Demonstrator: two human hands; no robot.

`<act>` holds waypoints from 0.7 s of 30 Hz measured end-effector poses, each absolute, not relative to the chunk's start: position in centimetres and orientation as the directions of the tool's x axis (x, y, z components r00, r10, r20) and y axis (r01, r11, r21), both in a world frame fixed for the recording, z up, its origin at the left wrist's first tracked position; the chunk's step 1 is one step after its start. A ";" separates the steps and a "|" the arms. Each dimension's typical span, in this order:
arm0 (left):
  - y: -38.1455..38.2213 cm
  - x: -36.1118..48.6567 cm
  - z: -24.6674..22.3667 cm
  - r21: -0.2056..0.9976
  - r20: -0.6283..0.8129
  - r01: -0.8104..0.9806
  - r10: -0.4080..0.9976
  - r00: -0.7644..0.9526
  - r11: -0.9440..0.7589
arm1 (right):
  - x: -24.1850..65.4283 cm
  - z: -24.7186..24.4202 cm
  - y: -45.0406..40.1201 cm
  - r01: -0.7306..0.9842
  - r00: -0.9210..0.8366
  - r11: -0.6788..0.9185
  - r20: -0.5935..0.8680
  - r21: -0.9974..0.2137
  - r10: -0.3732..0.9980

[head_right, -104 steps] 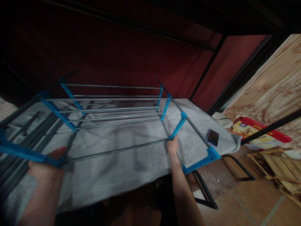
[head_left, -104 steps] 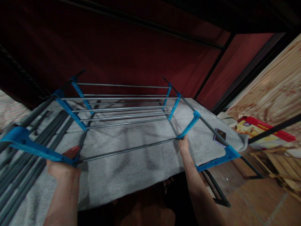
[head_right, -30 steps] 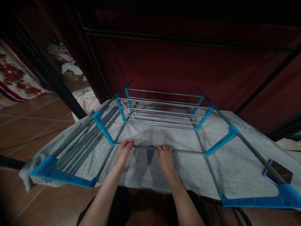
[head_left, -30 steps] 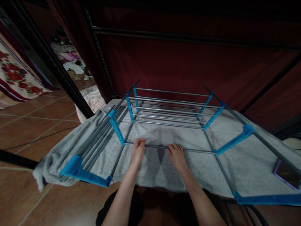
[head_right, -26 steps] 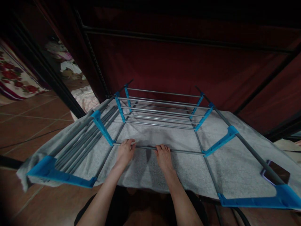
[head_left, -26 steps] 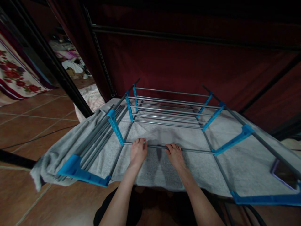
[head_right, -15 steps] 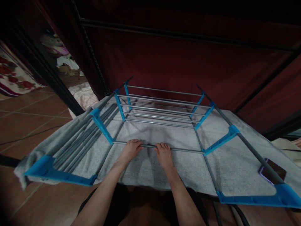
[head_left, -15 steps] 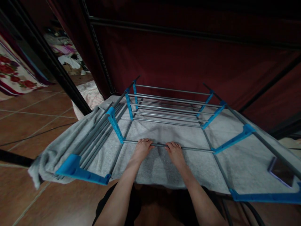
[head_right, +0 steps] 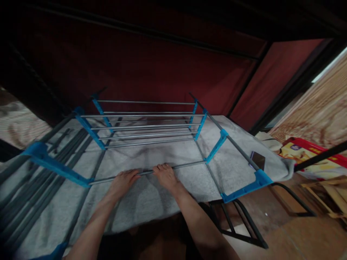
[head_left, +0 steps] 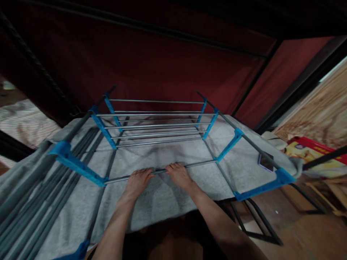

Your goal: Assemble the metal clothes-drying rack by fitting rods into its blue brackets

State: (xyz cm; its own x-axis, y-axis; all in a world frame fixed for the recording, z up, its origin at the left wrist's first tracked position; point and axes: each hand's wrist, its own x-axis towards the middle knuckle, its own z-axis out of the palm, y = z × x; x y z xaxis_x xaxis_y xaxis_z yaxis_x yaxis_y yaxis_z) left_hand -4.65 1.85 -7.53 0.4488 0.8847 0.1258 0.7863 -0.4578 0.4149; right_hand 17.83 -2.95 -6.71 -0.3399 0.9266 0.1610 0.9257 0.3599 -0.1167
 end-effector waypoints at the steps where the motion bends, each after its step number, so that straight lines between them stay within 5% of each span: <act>1: 2.0 -4.7 -7.7 0.410 0.125 0.787 0.883 0.452 -0.461 | 17.9 -6.8 -2.8 0.921 -0.352 0.371 0.155 -0.115 0.923; 15: 2.5 -5.1 -7.7 0.412 0.068 0.820 0.911 0.406 -0.397 | 19.0 -5.7 -2.3 0.889 -0.387 0.409 0.139 -0.208 0.912; 21: 1.4 -3.5 -6.3 0.354 0.056 0.795 0.860 0.508 -0.492 | 20.1 -5.9 -2.3 0.945 -0.233 0.249 0.101 -0.210 0.967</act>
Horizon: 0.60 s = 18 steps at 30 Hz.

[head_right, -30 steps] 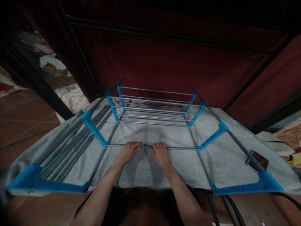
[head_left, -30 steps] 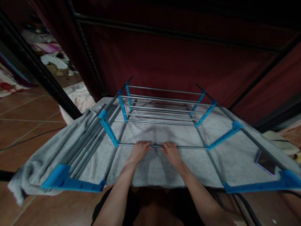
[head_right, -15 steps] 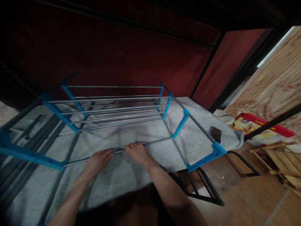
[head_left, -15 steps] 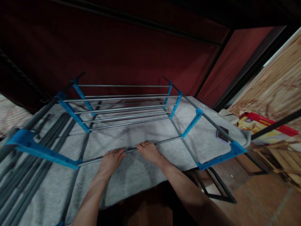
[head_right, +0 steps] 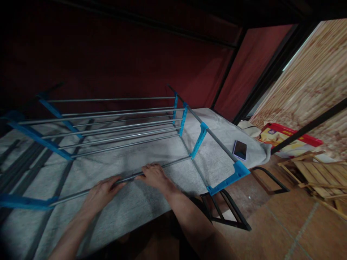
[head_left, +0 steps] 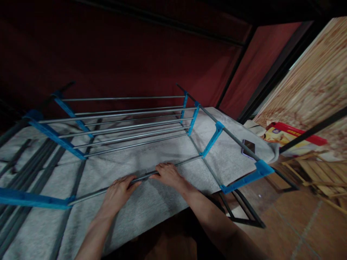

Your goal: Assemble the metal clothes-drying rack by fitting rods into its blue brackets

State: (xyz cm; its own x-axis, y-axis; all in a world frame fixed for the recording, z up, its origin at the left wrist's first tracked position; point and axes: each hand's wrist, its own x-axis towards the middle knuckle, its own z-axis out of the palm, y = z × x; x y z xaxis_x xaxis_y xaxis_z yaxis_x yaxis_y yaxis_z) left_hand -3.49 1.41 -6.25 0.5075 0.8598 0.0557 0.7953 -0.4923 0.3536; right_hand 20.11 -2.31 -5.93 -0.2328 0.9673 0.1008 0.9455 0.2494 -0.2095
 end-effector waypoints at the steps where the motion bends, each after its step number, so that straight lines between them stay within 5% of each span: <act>1: 1.3 -3.2 -6.2 0.326 0.038 0.805 0.858 0.513 -0.496 | 20.1 -6.0 -2.3 0.949 -0.223 0.235 0.082 -0.211 0.971; 7: 1.2 -2.8 -6.4 0.180 0.014 0.838 0.853 0.521 -0.515 | 20.1 -5.7 -2.1 0.948 -0.240 0.238 0.016 -0.213 0.971; 18: 1.3 -2.6 -6.2 0.121 -0.045 0.843 0.845 0.532 -0.524 | 20.5 -5.0 -1.9 0.938 -0.287 0.272 -0.038 -0.216 0.957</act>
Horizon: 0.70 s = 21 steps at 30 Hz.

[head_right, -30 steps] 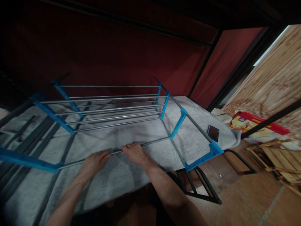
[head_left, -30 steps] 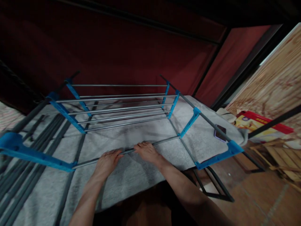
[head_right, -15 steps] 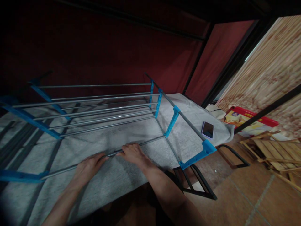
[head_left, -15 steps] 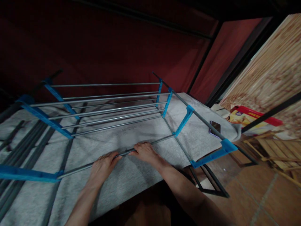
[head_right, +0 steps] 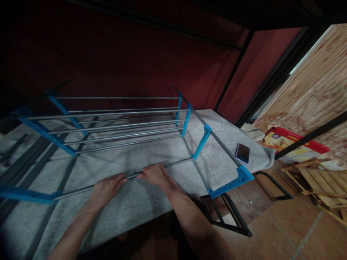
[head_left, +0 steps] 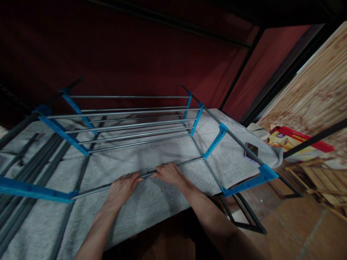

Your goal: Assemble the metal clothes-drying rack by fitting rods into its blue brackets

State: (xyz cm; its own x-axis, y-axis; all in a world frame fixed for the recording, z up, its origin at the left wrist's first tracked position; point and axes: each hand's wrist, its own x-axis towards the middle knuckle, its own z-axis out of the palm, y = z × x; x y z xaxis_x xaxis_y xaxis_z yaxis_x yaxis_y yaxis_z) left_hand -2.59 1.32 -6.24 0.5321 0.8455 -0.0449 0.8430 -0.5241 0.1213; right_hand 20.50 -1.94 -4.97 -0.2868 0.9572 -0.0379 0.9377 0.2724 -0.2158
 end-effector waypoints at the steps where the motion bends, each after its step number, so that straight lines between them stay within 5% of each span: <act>1: 1.3 -2.6 -6.2 0.124 -0.057 0.842 0.844 0.534 -0.525 | 20.5 -5.0 -1.9 0.937 -0.291 0.276 -0.041 -0.215 0.956; 12: 1.5 -2.6 -5.9 0.168 -0.135 0.852 0.845 0.518 -0.496 | 20.6 -5.5 -1.8 0.946 -0.292 0.279 -0.062 -0.164 0.954; 21: 1.1 -2.8 -5.8 0.336 -0.018 0.806 0.852 0.523 -0.488 | 19.1 -5.9 -2.7 0.928 -0.325 0.329 0.055 -0.175 0.944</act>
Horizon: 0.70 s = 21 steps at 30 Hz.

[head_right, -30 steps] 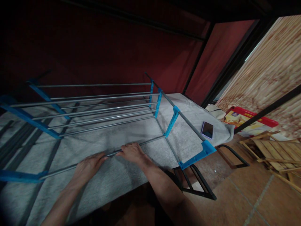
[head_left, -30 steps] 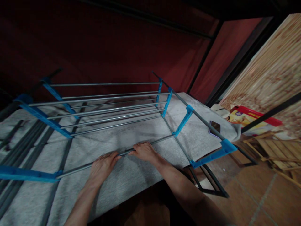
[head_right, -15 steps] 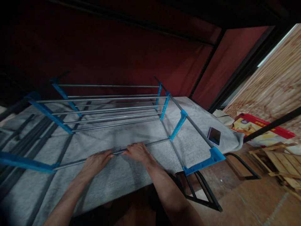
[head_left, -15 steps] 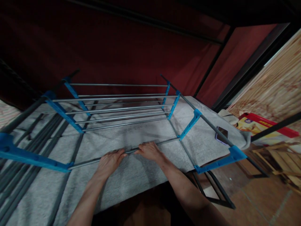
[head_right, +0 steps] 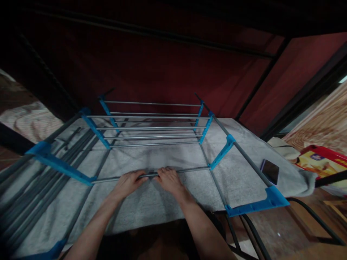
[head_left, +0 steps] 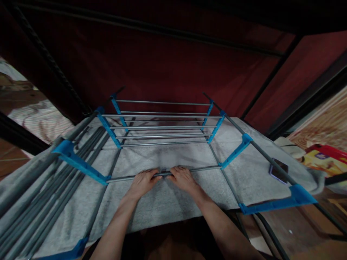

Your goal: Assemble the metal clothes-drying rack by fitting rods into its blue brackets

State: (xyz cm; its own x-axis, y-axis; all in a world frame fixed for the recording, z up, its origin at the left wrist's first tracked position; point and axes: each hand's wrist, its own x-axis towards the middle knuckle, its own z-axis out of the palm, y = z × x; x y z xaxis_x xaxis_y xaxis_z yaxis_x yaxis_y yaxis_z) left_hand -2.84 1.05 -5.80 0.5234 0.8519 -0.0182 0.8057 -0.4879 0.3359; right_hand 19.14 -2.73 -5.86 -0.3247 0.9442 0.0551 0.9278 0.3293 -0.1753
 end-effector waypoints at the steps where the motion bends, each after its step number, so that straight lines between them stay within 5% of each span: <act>1: 1.0 -2.8 -5.8 0.342 -0.010 0.802 0.851 0.525 -0.490 | 19.0 -5.8 -2.7 0.928 -0.324 0.327 0.045 -0.178 0.945; 21: 0.6 -2.5 -5.7 0.295 -0.046 0.814 0.844 0.535 -0.500 | 18.7 -5.3 -2.4 0.940 -0.332 0.324 -0.063 -0.110 0.941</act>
